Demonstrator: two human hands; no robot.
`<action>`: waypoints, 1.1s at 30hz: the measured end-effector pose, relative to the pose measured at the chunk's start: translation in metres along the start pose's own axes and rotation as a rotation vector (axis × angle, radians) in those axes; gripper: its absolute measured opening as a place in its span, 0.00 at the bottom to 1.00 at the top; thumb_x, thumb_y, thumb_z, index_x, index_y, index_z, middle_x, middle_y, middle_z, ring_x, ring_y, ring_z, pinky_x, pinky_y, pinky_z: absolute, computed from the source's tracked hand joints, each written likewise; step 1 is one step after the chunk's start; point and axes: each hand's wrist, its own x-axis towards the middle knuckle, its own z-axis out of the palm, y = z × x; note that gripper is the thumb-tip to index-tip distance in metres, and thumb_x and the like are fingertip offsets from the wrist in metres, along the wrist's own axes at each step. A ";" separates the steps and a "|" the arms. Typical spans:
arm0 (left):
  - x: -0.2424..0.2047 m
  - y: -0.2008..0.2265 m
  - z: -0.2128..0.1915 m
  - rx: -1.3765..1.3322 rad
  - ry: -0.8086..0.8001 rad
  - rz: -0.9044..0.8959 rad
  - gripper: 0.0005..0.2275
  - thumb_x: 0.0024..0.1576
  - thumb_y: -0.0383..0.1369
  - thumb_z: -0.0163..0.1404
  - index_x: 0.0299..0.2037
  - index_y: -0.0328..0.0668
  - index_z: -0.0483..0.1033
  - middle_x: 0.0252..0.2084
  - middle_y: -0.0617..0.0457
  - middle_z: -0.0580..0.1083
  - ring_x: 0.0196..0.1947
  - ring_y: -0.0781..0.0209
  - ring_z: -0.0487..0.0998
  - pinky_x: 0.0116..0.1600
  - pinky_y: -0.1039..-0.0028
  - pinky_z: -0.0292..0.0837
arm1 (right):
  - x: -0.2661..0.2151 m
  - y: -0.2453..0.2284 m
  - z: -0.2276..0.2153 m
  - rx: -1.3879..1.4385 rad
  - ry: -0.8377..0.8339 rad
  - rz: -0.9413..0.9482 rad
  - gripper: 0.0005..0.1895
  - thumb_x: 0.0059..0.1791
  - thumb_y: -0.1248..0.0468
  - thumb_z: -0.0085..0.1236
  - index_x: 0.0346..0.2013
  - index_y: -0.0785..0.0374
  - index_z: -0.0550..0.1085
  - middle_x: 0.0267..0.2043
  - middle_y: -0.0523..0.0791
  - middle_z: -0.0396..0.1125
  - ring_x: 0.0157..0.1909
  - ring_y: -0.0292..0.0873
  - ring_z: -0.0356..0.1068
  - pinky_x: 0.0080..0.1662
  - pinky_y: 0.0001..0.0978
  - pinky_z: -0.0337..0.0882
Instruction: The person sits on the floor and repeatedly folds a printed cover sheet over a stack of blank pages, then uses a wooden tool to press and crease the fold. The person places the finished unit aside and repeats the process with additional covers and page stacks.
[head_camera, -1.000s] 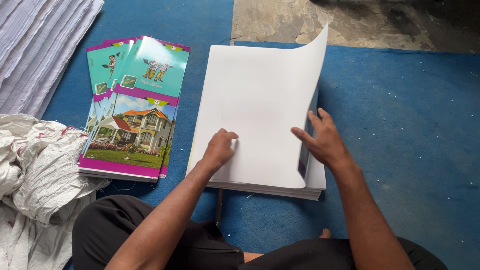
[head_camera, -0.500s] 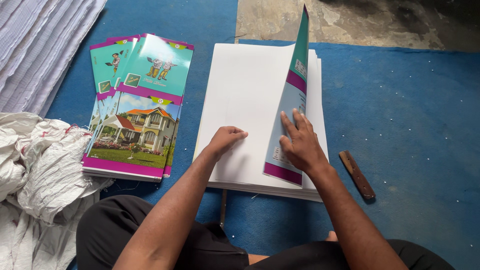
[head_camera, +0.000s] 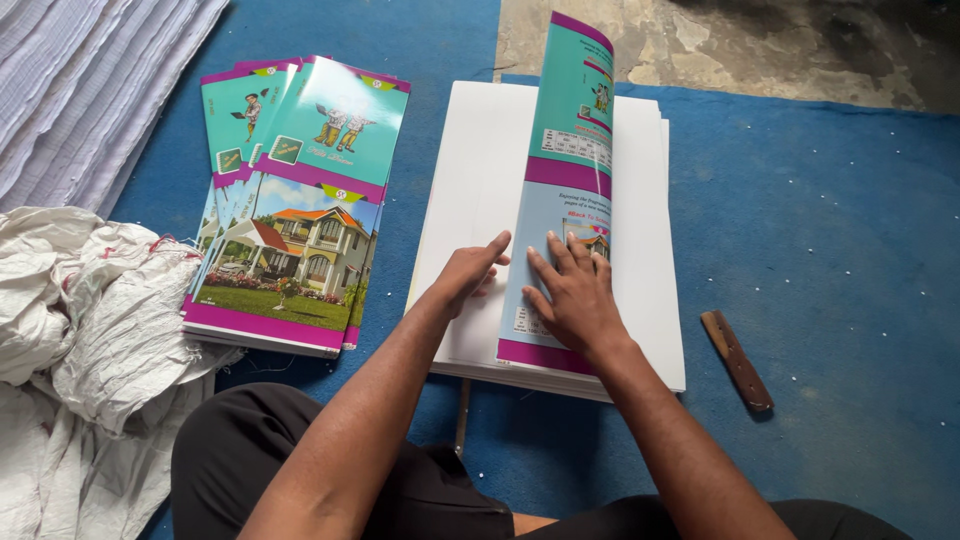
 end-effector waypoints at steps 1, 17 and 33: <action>0.002 -0.001 0.001 0.006 0.008 -0.008 0.32 0.55 0.62 0.47 0.52 0.38 0.79 0.50 0.35 0.72 0.55 0.45 0.73 0.53 0.56 0.74 | 0.002 -0.003 0.003 -0.014 -0.001 -0.005 0.30 0.53 0.44 0.46 0.68 0.48 0.65 0.75 0.53 0.50 0.76 0.56 0.43 0.69 0.60 0.43; 0.009 0.003 -0.002 -0.215 -0.015 -0.082 0.15 0.58 0.37 0.53 0.48 0.32 0.76 0.39 0.42 0.76 0.39 0.55 0.77 0.44 0.65 0.72 | 0.033 0.014 0.000 0.100 0.115 0.128 0.29 0.55 0.50 0.51 0.68 0.58 0.67 0.73 0.60 0.51 0.75 0.60 0.48 0.67 0.63 0.54; 0.015 0.006 -0.014 0.110 0.087 -0.036 0.17 0.54 0.39 0.56 0.41 0.27 0.80 0.35 0.41 0.78 0.35 0.51 0.82 0.43 0.57 0.80 | 0.056 0.050 0.031 0.240 -0.057 0.361 0.41 0.51 0.33 0.42 0.75 0.44 0.54 0.80 0.57 0.31 0.78 0.66 0.33 0.69 0.65 0.50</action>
